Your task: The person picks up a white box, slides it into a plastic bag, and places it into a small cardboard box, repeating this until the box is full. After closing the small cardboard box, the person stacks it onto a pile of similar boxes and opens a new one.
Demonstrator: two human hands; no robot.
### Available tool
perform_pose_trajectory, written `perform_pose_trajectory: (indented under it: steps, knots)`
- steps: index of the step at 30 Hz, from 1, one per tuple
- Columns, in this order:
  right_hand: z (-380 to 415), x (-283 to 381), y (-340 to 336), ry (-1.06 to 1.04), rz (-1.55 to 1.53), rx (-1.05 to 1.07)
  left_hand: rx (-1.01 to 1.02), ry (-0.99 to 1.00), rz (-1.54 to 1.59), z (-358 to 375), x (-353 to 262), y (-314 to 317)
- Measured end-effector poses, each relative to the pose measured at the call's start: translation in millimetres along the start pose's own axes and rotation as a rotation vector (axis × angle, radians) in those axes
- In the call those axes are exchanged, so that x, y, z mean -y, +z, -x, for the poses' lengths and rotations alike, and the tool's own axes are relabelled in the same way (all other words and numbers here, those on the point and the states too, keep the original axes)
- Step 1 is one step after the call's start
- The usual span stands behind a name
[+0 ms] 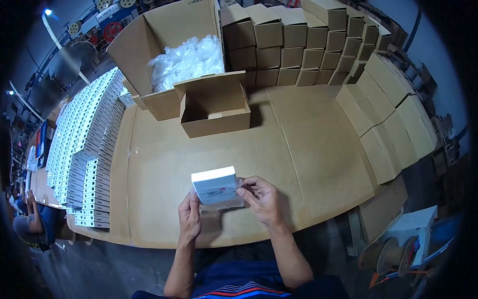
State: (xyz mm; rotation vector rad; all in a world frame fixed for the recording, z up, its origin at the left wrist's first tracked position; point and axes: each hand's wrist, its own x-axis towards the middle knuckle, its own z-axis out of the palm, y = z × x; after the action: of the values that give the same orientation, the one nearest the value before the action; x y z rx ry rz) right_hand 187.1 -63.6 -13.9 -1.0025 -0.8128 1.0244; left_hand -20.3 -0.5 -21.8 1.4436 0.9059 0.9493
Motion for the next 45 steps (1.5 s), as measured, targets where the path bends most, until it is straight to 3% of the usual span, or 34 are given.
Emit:
perform_pose_trajectory:
  steps: [5, 10, 14, 17, 20, 25, 28, 29, 32, 33, 36, 40, 45]
  knots:
    - [-7.4, 7.4, 2.1, -0.060, -0.024, 0.109, -0.001, 0.178, 0.094, -8.1, -17.8, 8.9]
    - [-4.7, 7.2, 13.5, -0.039, -0.209, 0.152, 0.001, 0.106, 0.367, -7.5, -12.5, 13.4]
    - [-0.7, 8.3, 21.2, 0.004, -0.024, 0.119, -0.004, 0.019, 0.570, -9.1, -14.4, 12.9]
    - [-0.6, 0.7, 17.6, -0.010, 0.031, 0.122, 0.037, 0.141, 0.254, -10.2, -30.7, 15.3]
    - [-0.7, 4.7, 17.8, -0.037, 0.068, 0.143, 0.097, -0.052, 0.254, -7.7, -27.5, 10.3]
    - [-4.3, 10.6, 13.2, -0.029, 0.150, 0.205, 0.028, -0.141, 0.321, -5.0, -25.1, 12.6]
    - [-4.1, 3.5, 4.2, -0.074, 0.309, 0.158, 0.010, -0.149, 0.220, -7.5, -25.7, 9.9]
    - [-1.3, 2.1, 7.0, -0.017, 0.168, 0.040, -0.039, -0.191, 0.271, -7.7, -21.1, 12.7]
    - [-2.4, 14.7, 15.6, -0.230, 0.094, -0.079, -0.101, -0.259, 0.270, -10.6, -32.0, 13.1]
    - [-0.1, 15.9, 16.9, -0.201, 0.039, 0.007, -0.104, -0.195, 0.230, -12.1, -28.3, 13.5]
    - [-4.8, 29.0, 17.9, -0.253, 0.524, 0.240, -0.063, -0.212, 0.226, -11.7, -22.9, 12.6]
    - [-5.7, 21.3, 17.9, -0.109, 0.524, 0.161, -0.107, -0.196, 0.306, -10.9, -30.8, 18.3]
    - [-4.6, 21.5, 20.3, -0.138, 0.586, 0.187, -0.131, -0.164, 0.354, -14.5, -32.7, 14.1]
